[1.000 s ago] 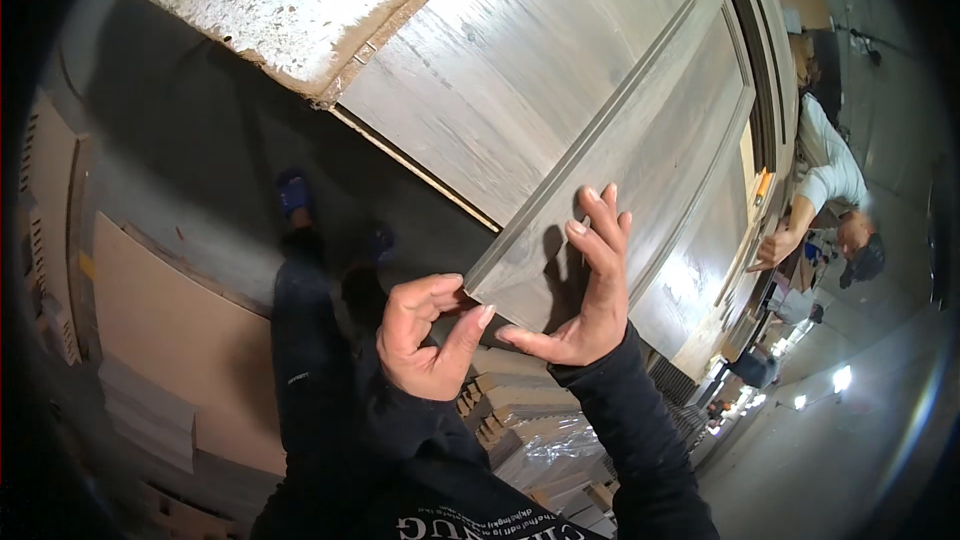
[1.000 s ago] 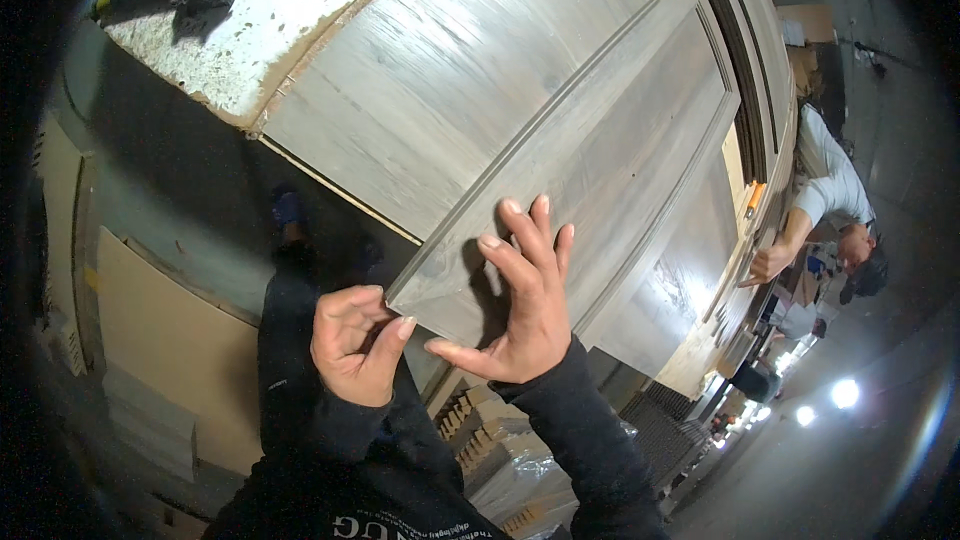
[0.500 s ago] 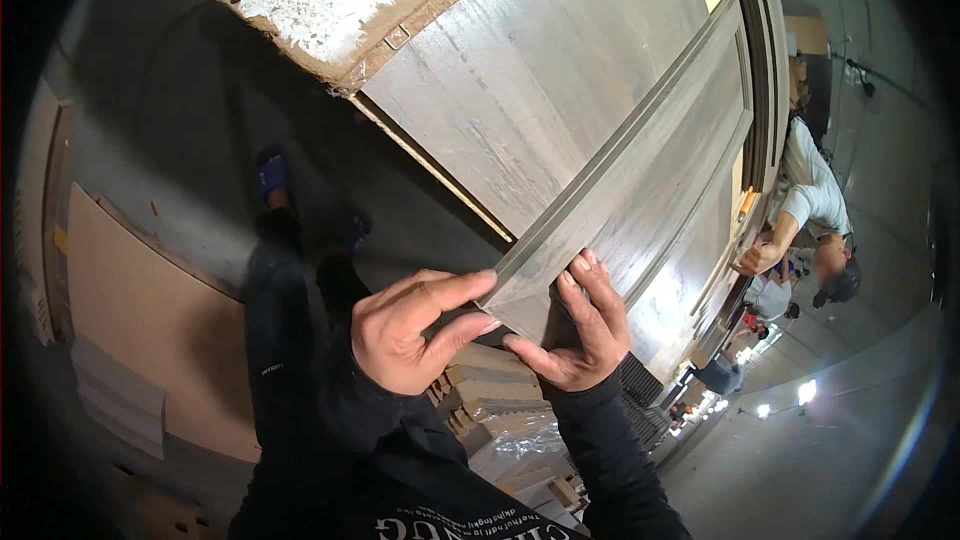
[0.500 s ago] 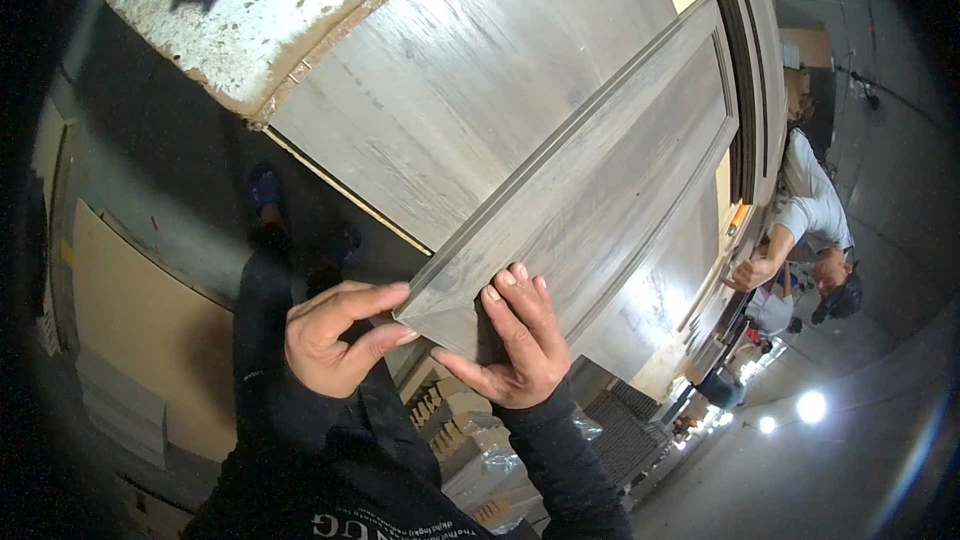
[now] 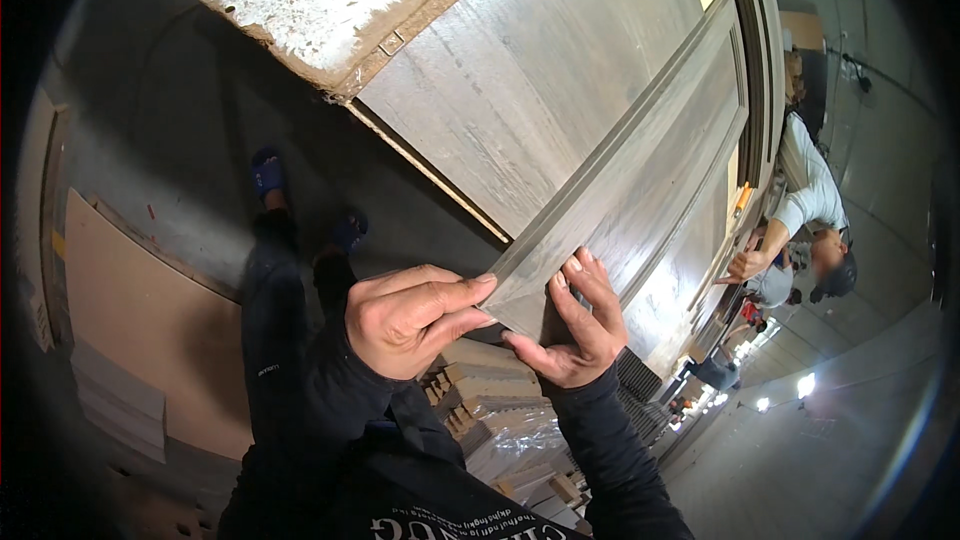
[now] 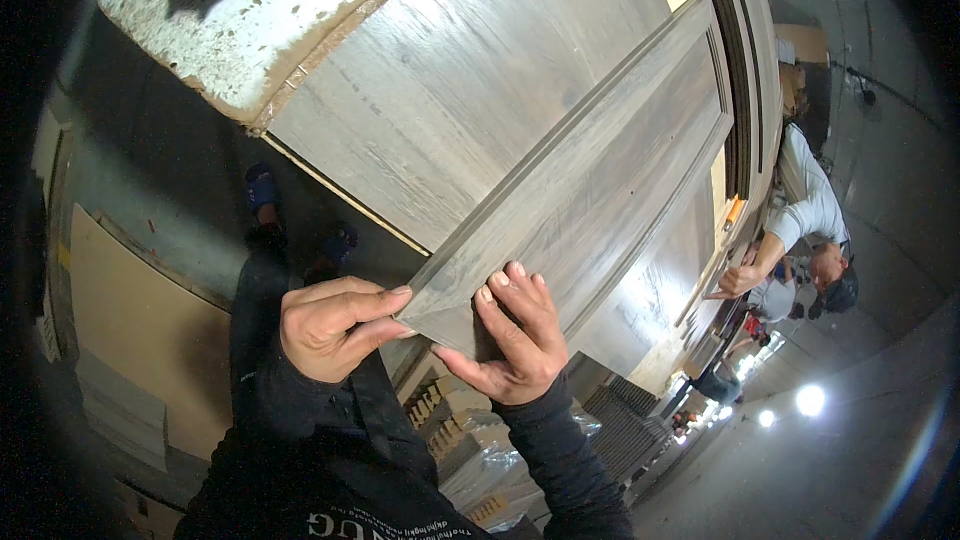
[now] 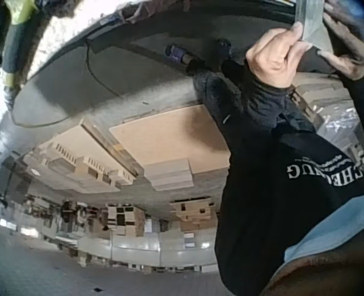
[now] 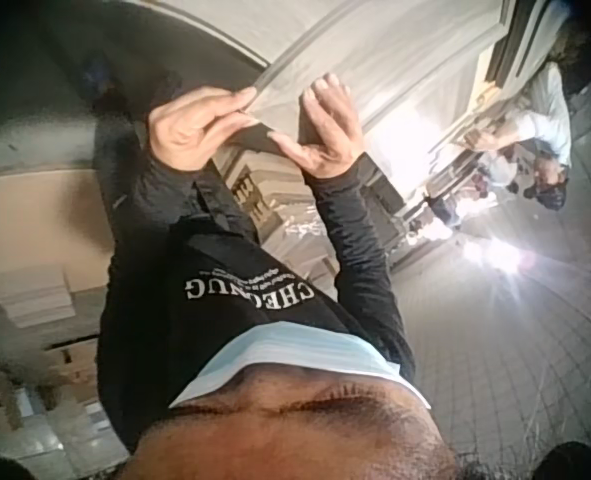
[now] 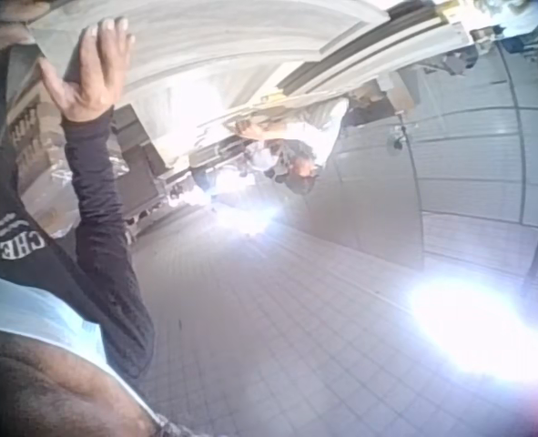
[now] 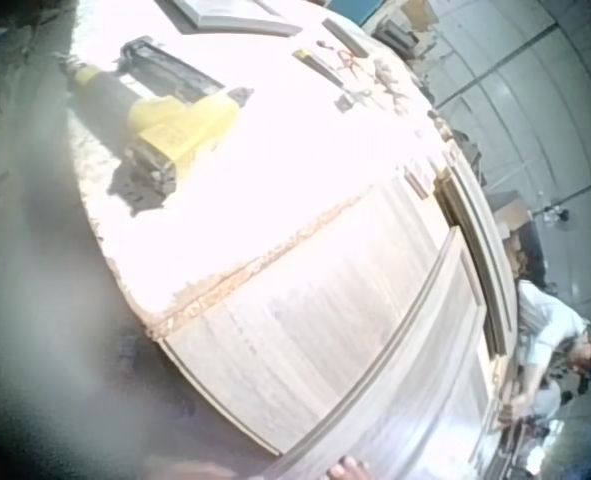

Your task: The person aligns wooden trim pieces along the edges of wooden panels by hand and fastens them using a pneumatic nail gun.

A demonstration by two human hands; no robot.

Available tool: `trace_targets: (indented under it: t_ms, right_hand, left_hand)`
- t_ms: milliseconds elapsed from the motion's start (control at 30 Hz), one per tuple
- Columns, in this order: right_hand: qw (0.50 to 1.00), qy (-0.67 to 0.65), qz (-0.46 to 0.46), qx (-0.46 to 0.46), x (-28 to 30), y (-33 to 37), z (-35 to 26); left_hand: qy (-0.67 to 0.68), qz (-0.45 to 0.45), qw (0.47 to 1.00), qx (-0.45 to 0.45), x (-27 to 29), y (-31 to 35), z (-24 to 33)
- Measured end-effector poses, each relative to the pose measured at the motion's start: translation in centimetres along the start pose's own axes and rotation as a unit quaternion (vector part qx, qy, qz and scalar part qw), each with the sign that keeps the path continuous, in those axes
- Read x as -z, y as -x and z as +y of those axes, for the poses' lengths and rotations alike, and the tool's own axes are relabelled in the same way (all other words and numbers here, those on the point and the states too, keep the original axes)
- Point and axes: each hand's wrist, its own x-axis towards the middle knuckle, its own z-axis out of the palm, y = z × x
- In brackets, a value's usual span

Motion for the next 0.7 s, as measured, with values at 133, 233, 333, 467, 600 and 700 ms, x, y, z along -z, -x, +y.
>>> trace_targets:
  t_ms: [133, 233, 333, 467, 600, 700]
  right_hand:
    - [1.0, 0.003, -0.001, 0.0, 0.02, -0.16, -0.14]
    - [1.0, 0.005, -0.002, -0.001, 0.01, -0.12, -0.08]
    - [1.0, 0.001, -0.001, 0.003, -0.1, -0.1, 0.05]
    - [1.0, -0.003, -0.003, 0.007, -0.15, -0.08, -0.07]
    - [1.0, -0.004, -0.004, 0.008, -0.19, -0.01, -0.01]
    - [1.0, -0.007, -0.005, 0.006, -0.24, -0.08, -0.01]
  left_hand:
    - [-0.006, 0.002, 1.0, -0.001, 0.12, -0.13, 0.21]
    - [-0.007, 0.0, 1.0, 0.0, 0.07, -0.13, 0.17]
    - [-0.009, 0.001, 1.0, 0.007, 0.11, -0.04, 0.32]
    - [-0.024, 0.003, 1.0, 0.017, 0.2, 0.11, 0.64]
    - [-0.002, 0.01, 1.0, 0.017, 0.02, 0.32, 0.65]
    - [-0.003, 0.018, 1.0, 0.013, -0.09, 0.31, 0.56]
